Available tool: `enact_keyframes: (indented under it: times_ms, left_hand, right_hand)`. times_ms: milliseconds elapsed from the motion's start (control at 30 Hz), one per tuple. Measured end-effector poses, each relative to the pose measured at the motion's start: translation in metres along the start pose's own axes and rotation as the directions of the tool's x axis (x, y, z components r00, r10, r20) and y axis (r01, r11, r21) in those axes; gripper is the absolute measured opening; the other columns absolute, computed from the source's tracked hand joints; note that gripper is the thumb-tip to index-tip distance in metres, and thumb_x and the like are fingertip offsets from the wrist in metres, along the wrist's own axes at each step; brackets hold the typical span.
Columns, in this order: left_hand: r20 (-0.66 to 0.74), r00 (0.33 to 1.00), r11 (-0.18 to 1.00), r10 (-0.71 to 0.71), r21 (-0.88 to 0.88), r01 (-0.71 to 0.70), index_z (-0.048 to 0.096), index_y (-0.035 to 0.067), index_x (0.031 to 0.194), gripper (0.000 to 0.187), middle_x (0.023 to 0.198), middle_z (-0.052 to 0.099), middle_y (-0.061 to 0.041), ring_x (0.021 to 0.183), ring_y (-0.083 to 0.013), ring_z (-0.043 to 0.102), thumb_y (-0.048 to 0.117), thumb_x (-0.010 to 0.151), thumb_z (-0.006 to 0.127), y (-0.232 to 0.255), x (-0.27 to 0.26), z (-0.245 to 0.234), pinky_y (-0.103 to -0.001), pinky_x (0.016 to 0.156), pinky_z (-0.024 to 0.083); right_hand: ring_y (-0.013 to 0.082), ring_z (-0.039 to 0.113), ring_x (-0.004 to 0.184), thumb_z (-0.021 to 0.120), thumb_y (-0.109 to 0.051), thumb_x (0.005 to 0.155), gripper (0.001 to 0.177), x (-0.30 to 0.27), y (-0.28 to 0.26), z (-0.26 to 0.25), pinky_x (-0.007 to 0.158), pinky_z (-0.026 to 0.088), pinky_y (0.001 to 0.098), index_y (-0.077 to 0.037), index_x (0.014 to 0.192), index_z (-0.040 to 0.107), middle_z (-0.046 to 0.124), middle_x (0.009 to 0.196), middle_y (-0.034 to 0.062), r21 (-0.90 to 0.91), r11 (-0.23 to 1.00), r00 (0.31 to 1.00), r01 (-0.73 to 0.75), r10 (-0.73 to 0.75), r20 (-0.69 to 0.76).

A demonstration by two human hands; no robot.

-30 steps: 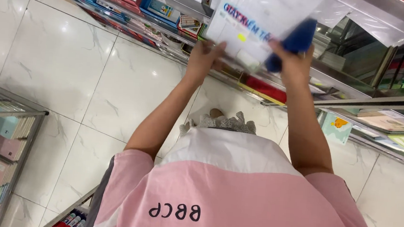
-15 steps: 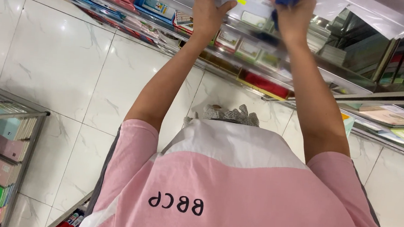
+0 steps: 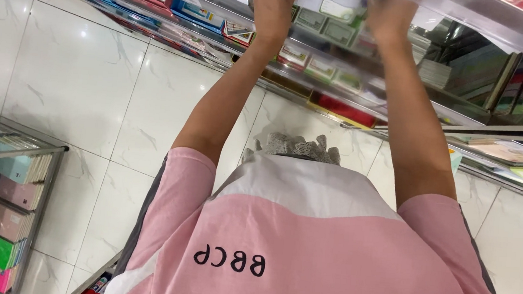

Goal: Wiping and cleaning various stationery items like notebooks and sticky notes on store shelves using a blue cloth.

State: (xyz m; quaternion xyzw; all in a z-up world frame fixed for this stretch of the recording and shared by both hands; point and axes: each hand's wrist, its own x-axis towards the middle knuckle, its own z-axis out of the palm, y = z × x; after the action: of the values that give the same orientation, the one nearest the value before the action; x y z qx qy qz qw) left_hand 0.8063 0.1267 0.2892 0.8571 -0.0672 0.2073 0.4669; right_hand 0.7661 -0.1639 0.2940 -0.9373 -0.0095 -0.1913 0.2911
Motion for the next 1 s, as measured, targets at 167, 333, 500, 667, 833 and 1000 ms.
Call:
enact_keyframes:
  times_ms: [167,333,500,667,833,1000]
  left_hand:
    - [-0.018,0.978,0.977,0.208,0.058,-0.207,0.055,0.001,0.117,0.058,0.111,0.065,-0.018,0.082,-0.0361,0.071,0.026,0.08,0.092,0.009,0.003,-0.021,-0.044,0.07,0.058]
    - [0.0,0.972,0.97,0.234,0.064,-0.233,0.055,-0.001,0.122,0.06,0.114,0.062,-0.023,0.085,-0.0402,0.069,0.025,0.082,0.092,0.012,0.004,-0.03,-0.046,0.071,0.058]
    - [-0.032,0.984,0.983,0.178,0.051,-0.176,0.051,-0.001,0.128,0.065,0.12,0.059,-0.026,0.094,-0.0454,0.067,0.027,0.085,0.091,0.01,-0.008,-0.021,-0.048,0.076,0.057]
    - [0.002,0.994,0.994,0.112,0.015,-0.112,0.039,-0.001,0.145,0.083,0.124,0.055,-0.029,0.103,-0.0499,0.063,0.027,0.085,0.09,0.01,-0.02,-0.023,-0.05,0.082,0.057]
    - [0.044,0.996,0.997,0.074,0.002,-0.074,0.034,-0.002,0.15,0.086,0.131,0.053,-0.03,0.102,-0.0469,0.065,0.024,0.088,0.087,0.016,-0.026,-0.03,-0.049,0.083,0.058]
    - [0.13,0.991,0.999,0.013,-0.045,-0.007,0.036,-0.003,0.151,0.078,0.142,0.048,-0.03,0.089,-0.0337,0.074,0.019,0.091,0.082,0.023,-0.037,-0.055,-0.045,0.08,0.06]
  right_hand:
    - [0.0281,0.071,0.064,0.076,-0.048,0.101,0.047,-0.011,-0.03,-0.019,0.067,0.054,0.0434,-0.003,0.091,0.079,0.074,0.076,0.0168,-0.138,0.99,1.0,0.015,-0.015,0.005]
    - [0.0287,0.07,0.061,0.082,-0.055,0.097,0.052,-0.006,-0.041,-0.018,0.062,0.054,0.0421,-0.003,0.09,0.08,0.072,0.071,0.0157,-0.113,0.991,0.997,-0.072,0.071,-0.01]
    - [0.0261,0.07,0.06,0.088,-0.05,0.098,0.047,-0.013,-0.069,-0.037,0.061,0.054,0.04,-0.004,0.09,0.081,0.073,0.071,0.0131,-0.122,0.989,0.997,-0.078,0.075,-0.034]
    - [0.0167,0.069,0.079,0.098,-0.03,0.091,0.036,-0.024,-0.084,-0.063,0.076,0.059,0.0359,-0.001,0.098,0.077,0.076,0.091,0.0063,0.297,0.95,0.992,-0.097,0.117,-0.051]
    - [0.0179,0.072,0.1,0.098,-0.018,0.096,0.039,-0.039,-0.062,-0.074,0.097,0.058,0.0362,0.0,0.115,0.069,0.076,0.11,0.0099,0.503,0.862,0.98,-0.068,0.154,-0.13]
    - [0.0192,0.07,0.108,0.092,-0.014,0.097,0.041,-0.076,-0.073,-0.089,0.102,0.056,0.0355,0.001,0.124,0.064,0.074,0.117,0.0105,0.636,0.761,0.948,-0.13,0.283,-0.145]
